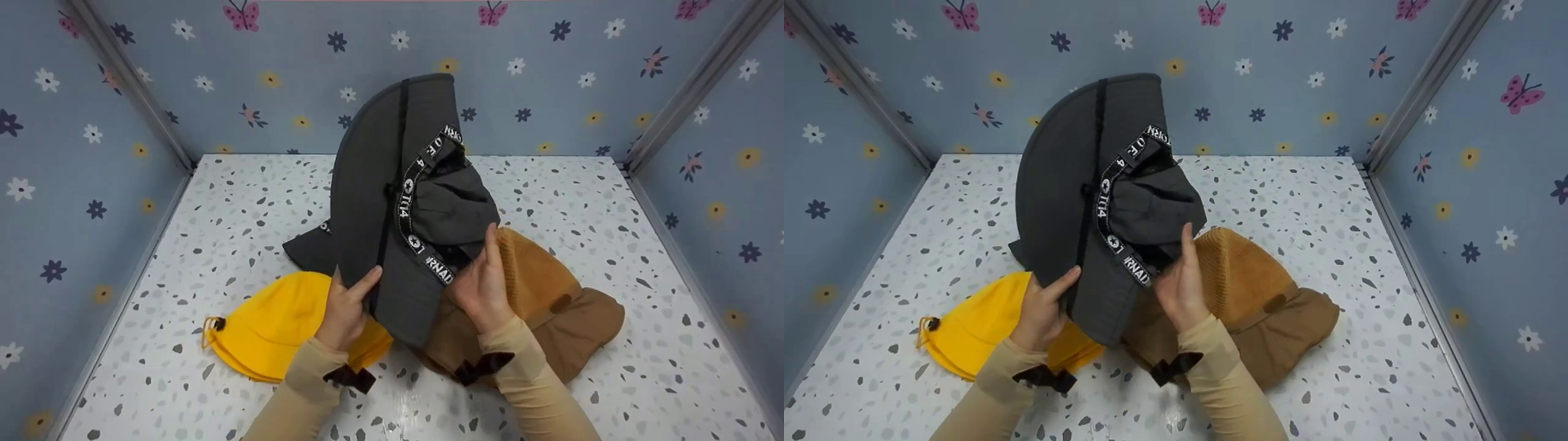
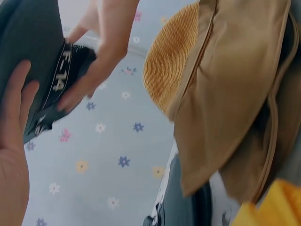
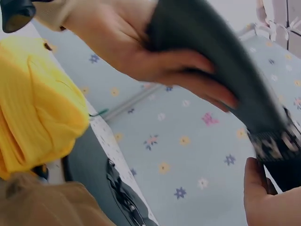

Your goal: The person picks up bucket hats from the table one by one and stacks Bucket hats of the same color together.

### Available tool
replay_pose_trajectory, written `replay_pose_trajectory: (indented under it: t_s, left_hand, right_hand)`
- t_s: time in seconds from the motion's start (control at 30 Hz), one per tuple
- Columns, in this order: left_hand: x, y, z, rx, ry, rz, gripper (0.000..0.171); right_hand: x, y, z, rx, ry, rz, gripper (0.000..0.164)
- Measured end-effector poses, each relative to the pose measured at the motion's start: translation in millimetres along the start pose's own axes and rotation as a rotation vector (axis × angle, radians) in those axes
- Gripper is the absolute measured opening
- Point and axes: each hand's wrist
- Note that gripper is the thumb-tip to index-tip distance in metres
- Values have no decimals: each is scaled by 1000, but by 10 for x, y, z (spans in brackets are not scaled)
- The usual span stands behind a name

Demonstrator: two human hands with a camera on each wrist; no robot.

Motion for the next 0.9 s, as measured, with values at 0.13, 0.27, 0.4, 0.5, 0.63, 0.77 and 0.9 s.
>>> replay_pose_trajectory:
  t_s: [0.13, 0.27, 0.4, 0.5, 0.63, 0.77, 0.9]
  left_hand:
    - [-67, 89, -40, 15, 27, -37, 54]
    - [-101, 151, -61, 16, 39, -43, 60]
    - [-128, 177, -66, 27, 49, -44, 62]
    - [-147, 182, -67, 43, 59, -36, 62]
    - [-170, 190, -65, 39, 69, -36, 61]
    - [-196, 191, -52, 6, 59, -48, 60]
    - [-201, 171, -37, -7, 47, -19, 69]
  right_hand:
    - [125, 45, -109, 10, -6, -62, 52]
    - [195, 73, -194, 17, -10, -107, 37]
    - [216, 101, -233, 28, -18, -121, 31]
    - [225, 113, -244, 25, -28, -126, 33]
    - [252, 114, -253, 57, -50, -224, 29]
    - [281, 105, -247, 129, -72, -379, 25]
    - [285, 82, -222, 134, -92, -444, 27]
Point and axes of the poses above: each hand's wrist, its own z-axis towards the middle knuckle, its own y-axis out of the palm, x = y × z, and after that the axes turned 8 degrees about -y, right-handed
